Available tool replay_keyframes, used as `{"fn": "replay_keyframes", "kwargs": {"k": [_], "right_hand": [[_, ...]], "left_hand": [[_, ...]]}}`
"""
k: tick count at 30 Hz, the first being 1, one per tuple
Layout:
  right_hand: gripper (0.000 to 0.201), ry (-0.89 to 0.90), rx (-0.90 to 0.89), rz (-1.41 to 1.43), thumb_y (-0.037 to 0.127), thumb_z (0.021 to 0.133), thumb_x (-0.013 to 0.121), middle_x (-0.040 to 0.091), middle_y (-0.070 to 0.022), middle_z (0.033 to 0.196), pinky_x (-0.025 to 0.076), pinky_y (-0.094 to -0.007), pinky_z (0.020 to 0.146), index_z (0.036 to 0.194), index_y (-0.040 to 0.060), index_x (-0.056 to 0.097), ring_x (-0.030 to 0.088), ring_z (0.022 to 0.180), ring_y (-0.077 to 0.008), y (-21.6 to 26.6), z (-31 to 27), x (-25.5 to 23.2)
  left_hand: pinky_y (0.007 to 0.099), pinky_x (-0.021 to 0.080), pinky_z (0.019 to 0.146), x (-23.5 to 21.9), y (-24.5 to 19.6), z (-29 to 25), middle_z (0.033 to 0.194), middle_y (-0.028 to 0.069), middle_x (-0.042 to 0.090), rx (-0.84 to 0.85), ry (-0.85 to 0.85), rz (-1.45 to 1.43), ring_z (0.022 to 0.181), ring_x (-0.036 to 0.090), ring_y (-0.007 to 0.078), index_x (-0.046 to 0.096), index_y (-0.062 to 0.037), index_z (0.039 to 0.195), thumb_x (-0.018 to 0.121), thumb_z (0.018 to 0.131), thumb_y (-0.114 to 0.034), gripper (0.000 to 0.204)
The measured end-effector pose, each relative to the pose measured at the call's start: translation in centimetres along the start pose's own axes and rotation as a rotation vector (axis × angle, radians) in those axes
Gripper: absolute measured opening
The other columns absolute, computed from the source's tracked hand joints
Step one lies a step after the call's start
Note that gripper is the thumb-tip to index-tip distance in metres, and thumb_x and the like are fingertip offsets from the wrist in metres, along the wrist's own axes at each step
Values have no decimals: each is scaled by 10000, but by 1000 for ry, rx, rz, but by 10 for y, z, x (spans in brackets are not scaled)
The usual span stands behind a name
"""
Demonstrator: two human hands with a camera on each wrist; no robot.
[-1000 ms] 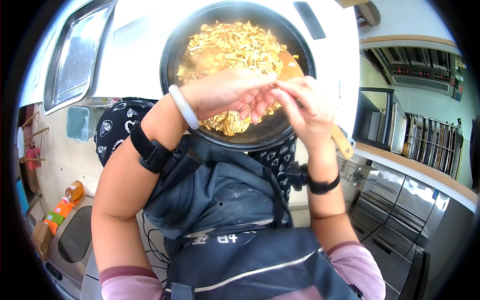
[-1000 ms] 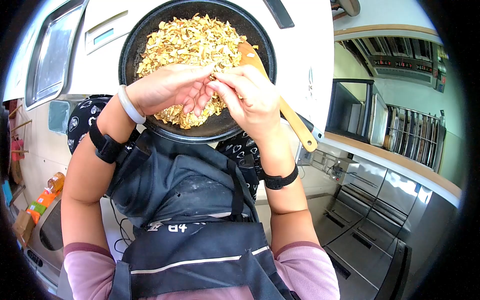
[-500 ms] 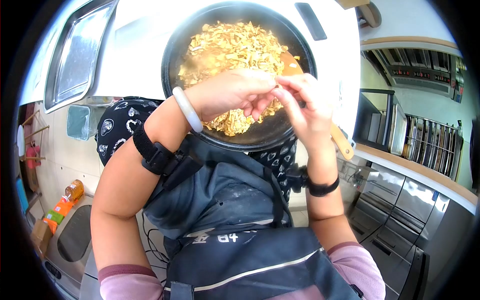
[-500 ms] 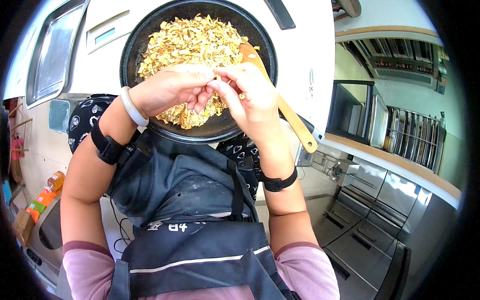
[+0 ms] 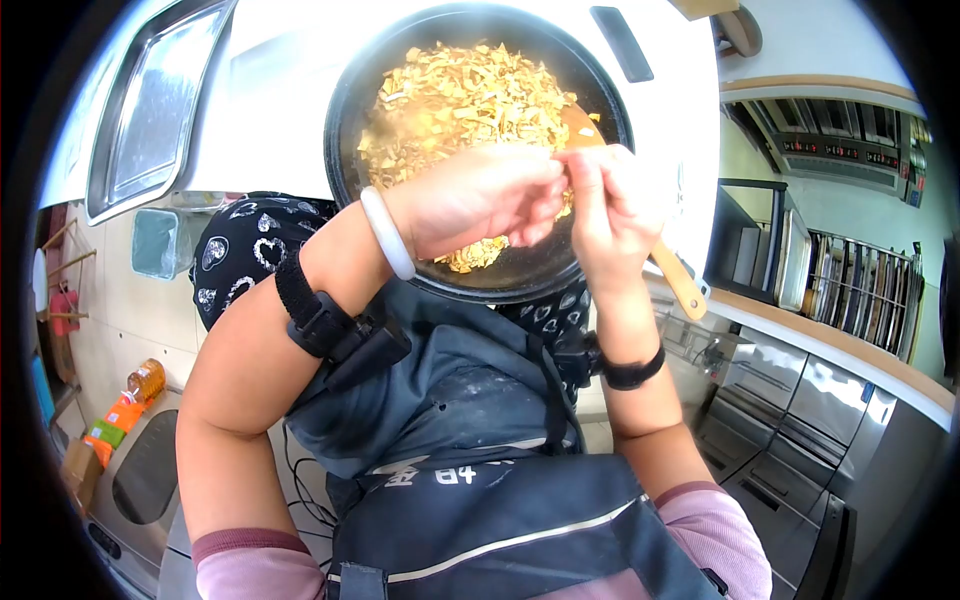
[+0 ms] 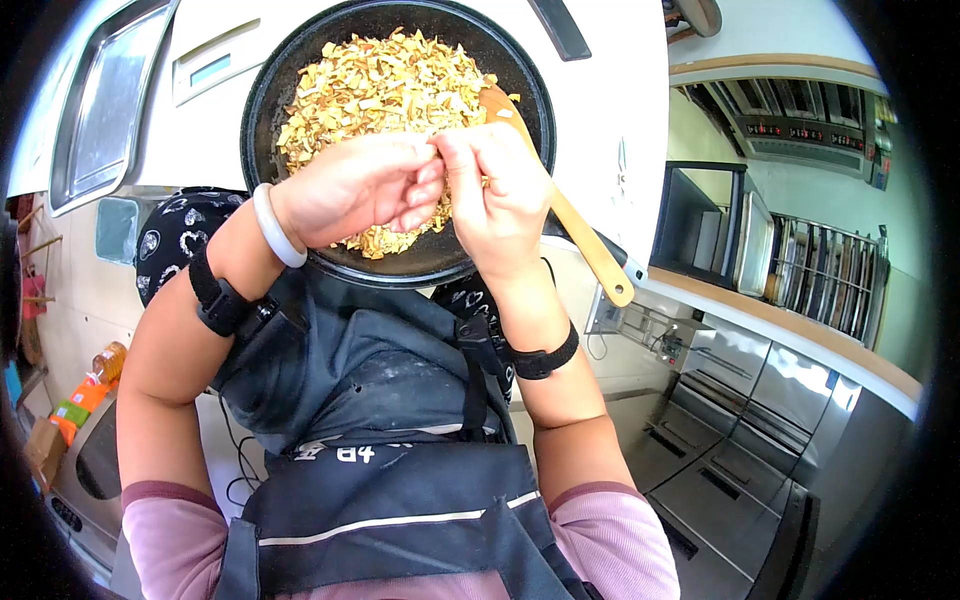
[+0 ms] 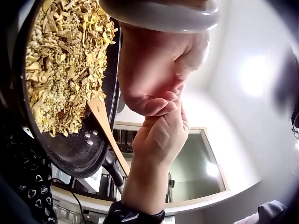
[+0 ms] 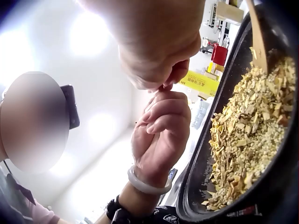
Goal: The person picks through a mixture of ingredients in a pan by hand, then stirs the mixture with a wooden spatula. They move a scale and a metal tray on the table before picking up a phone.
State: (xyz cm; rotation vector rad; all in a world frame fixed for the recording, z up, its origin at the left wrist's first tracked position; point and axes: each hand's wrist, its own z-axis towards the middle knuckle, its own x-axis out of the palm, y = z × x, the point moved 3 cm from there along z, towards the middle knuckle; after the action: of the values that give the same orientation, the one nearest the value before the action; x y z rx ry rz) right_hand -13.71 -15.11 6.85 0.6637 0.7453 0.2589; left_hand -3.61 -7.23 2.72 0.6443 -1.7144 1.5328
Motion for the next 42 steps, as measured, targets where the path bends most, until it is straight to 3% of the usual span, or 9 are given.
{"fn": "replay_keyframes", "kwargs": {"k": [12, 15, 18, 21, 29, 33, 35, 36, 42], "right_hand": [[204, -6, 481, 354, 162, 929, 532, 575, -6, 684, 412, -202, 519, 870, -7, 628, 501, 567, -56, -18, 9, 10], [181, -8, 567, 375, 190, 892, 590, 589, -21, 673, 444, -223, 529, 935, 24, 648, 521, 553, -78, -33, 17, 4], [258, 540, 267, -354, 208, 764, 689, 622, -91, 841, 495, -330, 656, 1004, 118, 668, 626, 702, -208, -29, 16, 17], [212, 669, -41, -382, 229, 773, 662, 599, -78, 869, 502, -358, 695, 964, 139, 675, 623, 777, -246, -14, 15, 46], [120, 846, -253, -437, 167, 782, 574, 584, -124, 798, 506, -398, 672, 814, 76, 646, 628, 776, -282, -8, 15, 94], [95, 838, -94, -480, 137, 819, 593, 621, -92, 752, 496, -325, 656, 836, 69, 657, 628, 704, -246, -14, 28, 71], [135, 799, 146, -200, 155, 822, 622, 643, -92, 754, 492, -282, 650, 871, 34, 655, 630, 690, -190, -11, 38, 54], [137, 735, 128, -111, 142, 816, 617, 647, -139, 731, 487, -338, 631, 877, 24, 649, 633, 696, -276, -12, 40, 48], [136, 694, 226, -71, 134, 825, 601, 632, -137, 721, 475, -316, 616, 869, 14, 647, 620, 658, -227, -13, 43, 33]], "left_hand": [[222, 376, 563, -10, -19, -2, 698, 2, 482, 101, -227, 422, 618, 470, 105, 492, -75, 784, 437, 943, -258, 249], [257, 414, 542, -28, -62, -11, 626, 27, 518, 238, -343, 1334, 580, 506, 109, 541, -14, 736, 508, 891, -203, 246], [332, 453, 577, -49, -79, -34, 642, 133, 567, 330, -750, 1801, 594, 565, 237, 573, 18, 754, 590, 807, -142, 170], [365, 468, 611, -63, -75, -40, 680, 169, 586, 257, -754, 1902, 643, 587, 304, 586, 15, 779, 618, 786, -148, 166], [400, 480, 694, -63, -74, -38, 786, 204, 620, 268, -768, 1889, 766, 604, 359, 619, 12, 894, 567, 822, -122, 160], [383, 483, 716, -65, -69, -40, 812, 197, 627, 288, -686, 1819, 791, 609, 345, 622, 13, 934, 541, 836, -89, 163], [360, 483, 715, -57, -65, -37, 835, 184, 633, 184, -493, 1704, 801, 615, 314, 621, 19, 947, 546, 836, -72, 162], [330, 478, 685, -53, -62, -35, 833, 173, 630, 268, -395, 1675, 768, 610, 276, 618, 28, 944, 564, 827, -59, 155], [295, 447, 579, -38, -56, -30, 679, 117, 589, 226, -299, 1517, 600, 539, 189, 603, 31, 847, 627, 812, -108, 145]]}}
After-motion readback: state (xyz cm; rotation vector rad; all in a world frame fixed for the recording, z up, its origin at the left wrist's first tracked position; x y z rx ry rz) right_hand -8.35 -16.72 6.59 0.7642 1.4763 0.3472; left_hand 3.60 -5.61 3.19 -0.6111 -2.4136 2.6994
